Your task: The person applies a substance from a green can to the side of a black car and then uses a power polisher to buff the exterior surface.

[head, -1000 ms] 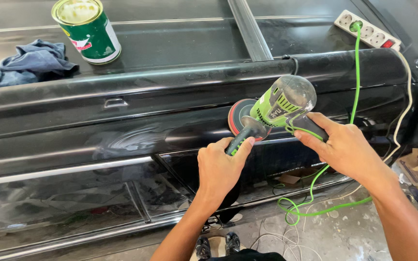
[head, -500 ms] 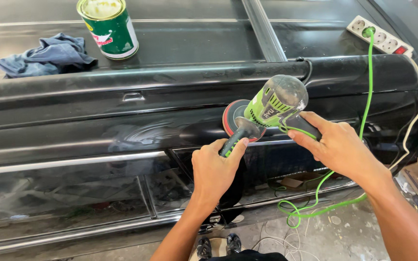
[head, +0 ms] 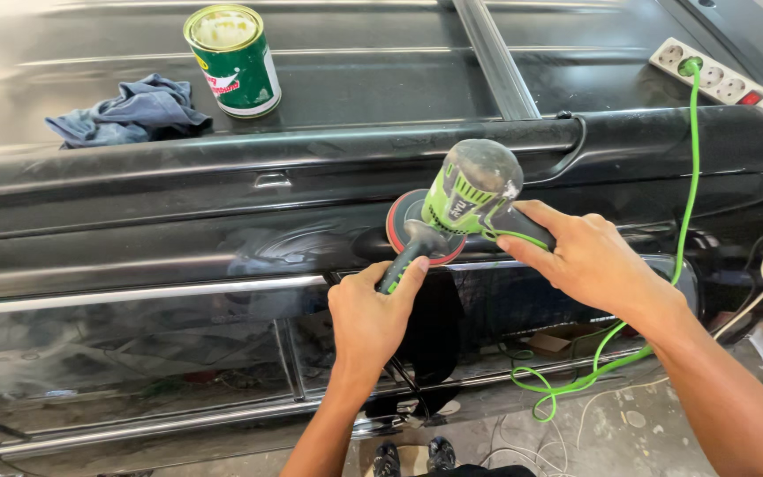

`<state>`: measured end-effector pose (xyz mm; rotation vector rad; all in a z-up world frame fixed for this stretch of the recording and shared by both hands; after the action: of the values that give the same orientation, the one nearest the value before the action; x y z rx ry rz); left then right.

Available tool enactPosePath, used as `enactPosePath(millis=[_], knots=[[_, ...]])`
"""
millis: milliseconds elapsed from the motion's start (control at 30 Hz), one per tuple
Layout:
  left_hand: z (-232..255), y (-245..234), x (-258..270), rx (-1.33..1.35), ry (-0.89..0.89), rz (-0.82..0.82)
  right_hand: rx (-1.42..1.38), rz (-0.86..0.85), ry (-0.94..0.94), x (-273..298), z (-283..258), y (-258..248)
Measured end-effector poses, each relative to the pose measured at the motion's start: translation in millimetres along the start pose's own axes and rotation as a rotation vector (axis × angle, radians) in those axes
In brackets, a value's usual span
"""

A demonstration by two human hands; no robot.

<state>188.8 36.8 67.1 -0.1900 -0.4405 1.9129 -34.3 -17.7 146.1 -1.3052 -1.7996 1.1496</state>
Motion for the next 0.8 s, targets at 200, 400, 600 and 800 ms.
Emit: enactPosePath(millis=[200, 400, 600, 800], knots=[[-6, -16, -1, -0.031, -0.104, 0.029, 0.042, -0.042, -0.038, -8, -20, 0], [-9, -30, 1, -0.036, -0.118, 0.071, 0.029, -0.053, -0.107, -15, -30, 5], [-10, -42, 3, -0.044, -0.163, 0.096, 0.018, -0.049, -0.188, -21, -38, 10], [-13, -52, 6, -0.053, -0.177, 0.154, 0.028, -0.077, -0.228, -24, -50, 12]])
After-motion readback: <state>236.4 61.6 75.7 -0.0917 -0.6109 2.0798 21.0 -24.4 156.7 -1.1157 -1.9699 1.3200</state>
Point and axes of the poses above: each hand's wrist, its own x-axis away from the middle knuckle, its own y-axis out of the palm, z = x × y, the point moved 2 cm from there along -x, towards the middle knuckle, and after that the axes turned 9 degrees about -y, right-handed, at the moved point
